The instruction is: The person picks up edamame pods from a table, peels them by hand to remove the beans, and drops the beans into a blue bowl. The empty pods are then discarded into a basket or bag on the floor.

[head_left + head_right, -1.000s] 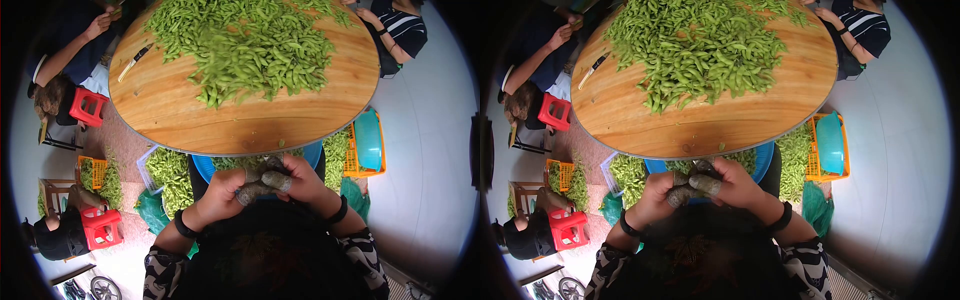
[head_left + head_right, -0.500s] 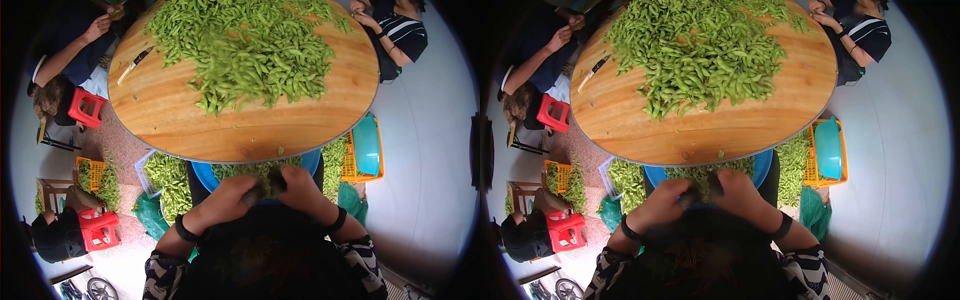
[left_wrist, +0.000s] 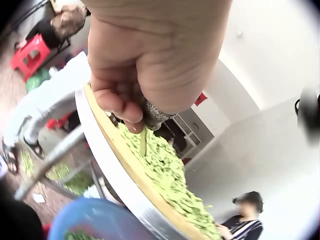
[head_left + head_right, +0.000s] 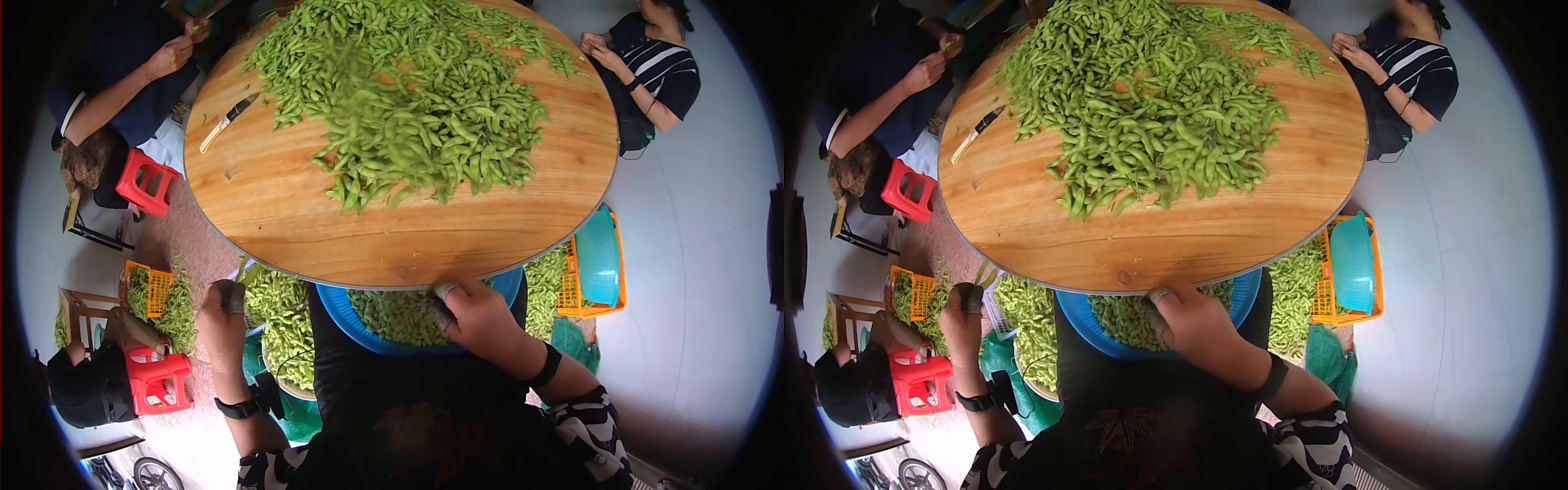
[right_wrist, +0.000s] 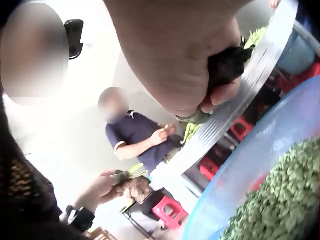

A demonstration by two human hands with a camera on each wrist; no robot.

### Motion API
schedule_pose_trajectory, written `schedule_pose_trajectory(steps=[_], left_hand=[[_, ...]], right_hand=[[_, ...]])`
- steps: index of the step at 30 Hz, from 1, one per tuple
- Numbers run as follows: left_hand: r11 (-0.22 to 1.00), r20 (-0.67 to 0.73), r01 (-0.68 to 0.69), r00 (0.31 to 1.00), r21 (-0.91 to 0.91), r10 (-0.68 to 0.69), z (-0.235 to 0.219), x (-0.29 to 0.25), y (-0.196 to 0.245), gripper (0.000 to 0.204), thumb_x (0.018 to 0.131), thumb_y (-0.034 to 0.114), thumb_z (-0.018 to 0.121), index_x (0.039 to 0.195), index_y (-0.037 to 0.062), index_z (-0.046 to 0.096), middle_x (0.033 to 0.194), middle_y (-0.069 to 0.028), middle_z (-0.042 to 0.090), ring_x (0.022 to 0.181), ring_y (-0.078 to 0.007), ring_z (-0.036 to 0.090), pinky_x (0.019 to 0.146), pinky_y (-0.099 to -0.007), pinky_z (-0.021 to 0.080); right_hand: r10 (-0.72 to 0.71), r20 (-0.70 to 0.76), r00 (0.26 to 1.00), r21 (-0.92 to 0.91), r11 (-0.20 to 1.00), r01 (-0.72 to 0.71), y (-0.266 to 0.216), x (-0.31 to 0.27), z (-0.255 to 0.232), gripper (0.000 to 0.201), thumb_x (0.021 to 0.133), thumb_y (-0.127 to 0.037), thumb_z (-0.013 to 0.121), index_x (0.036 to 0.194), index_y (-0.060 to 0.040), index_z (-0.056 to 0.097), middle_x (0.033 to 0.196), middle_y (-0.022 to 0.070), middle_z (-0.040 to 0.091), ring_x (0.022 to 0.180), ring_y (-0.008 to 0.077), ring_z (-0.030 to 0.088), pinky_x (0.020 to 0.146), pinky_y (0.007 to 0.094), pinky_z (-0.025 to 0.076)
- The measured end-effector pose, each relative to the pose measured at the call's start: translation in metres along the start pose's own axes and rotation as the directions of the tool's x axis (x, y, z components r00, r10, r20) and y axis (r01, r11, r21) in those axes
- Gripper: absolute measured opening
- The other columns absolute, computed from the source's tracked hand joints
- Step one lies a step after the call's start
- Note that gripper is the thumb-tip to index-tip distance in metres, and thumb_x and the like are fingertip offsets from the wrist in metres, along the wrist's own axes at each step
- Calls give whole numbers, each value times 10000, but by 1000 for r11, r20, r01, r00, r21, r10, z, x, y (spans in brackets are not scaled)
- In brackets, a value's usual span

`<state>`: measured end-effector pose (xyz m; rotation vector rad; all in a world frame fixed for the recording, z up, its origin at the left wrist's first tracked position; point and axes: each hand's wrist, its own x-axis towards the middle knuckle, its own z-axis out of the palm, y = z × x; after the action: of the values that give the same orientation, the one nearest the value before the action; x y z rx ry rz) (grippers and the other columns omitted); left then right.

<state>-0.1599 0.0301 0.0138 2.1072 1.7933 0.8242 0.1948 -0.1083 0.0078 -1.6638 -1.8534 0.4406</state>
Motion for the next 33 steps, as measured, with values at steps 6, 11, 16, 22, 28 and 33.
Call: schedule_pose_trajectory(steps=[6, 11, 16, 22, 28, 33], left_hand=[[971, -106, -62, 990, 230, 89, 11, 7, 23, 343, 829, 183, 697, 1112, 21, 591, 984, -183, 635, 812, -293, 644, 658, -385, 522], [916, 13, -361, 929, -172, 369, 47, 15, 103, 245, 824, 90, 701, 1047, 11, 638, 894, -123, 666, 727, -191, 649, 573, -286, 497], [790, 94, -381, 873, -480, 479, 84, 19, 156, 220, 846, 45, 641, 1062, 7, 632, 887, -128, 658, 732, -189, 648, 603, -272, 491], [807, 500, -318, 655, -497, 567, 111, 25, 182, 190, 875, 53, 583, 1055, -4, 604, 849, -160, 647, 753, -322, 647, 681, -351, 518], [540, 679, 435, 600, -721, 423, 103, 8, 178, 134, 908, 16, 554, 1026, -3, 614, 851, -11, 619, 796, -68, 556, 696, -238, 470], [521, 581, 341, 699, -783, 416, 107, -7, 173, 138, 898, -13, 559, 1019, -3, 623, 889, -22, 632, 820, -80, 569, 743, -241, 474]], right_hand=[[26, -344, 938, -72, 996, -54, 46, 75, -30, 220, 786, -136, 662, 964, -19, 604, 867, 197, 593, 791, 398, 608, 662, 455, 496], [51, -447, 893, -285, 938, -197, 96, 138, -30, 260, 770, -133, 685, 991, -13, 618, 921, 179, 596, 810, 371, 623, 705, 442, 524], [-47, -397, 917, -267, 961, -66, 71, 107, -34, 268, 733, -122, 726, 973, -46, 635, 921, 157, 620, 759, 346, 632, 657, 405, 528], [-305, -229, 924, -268, 933, 241, 42, 58, -31, 276, 713, -73, 719, 985, -76, 668, 949, 107, 641, 804, 304, 648, 665, 357, 536], [77, -190, 979, 362, 932, -3, 25, 34, -29, 328, 783, -28, 680, 1102, -39, 605, 969, 106, 629, 841, 219, 644, 749, 296, 514], [131, 157, 979, 651, 732, -202, 12, 20, -31, 337, 848, -14, 550, 1183, 10, 530, 901, 75, 631, 829, 157, 616, 763, 264, 471]])
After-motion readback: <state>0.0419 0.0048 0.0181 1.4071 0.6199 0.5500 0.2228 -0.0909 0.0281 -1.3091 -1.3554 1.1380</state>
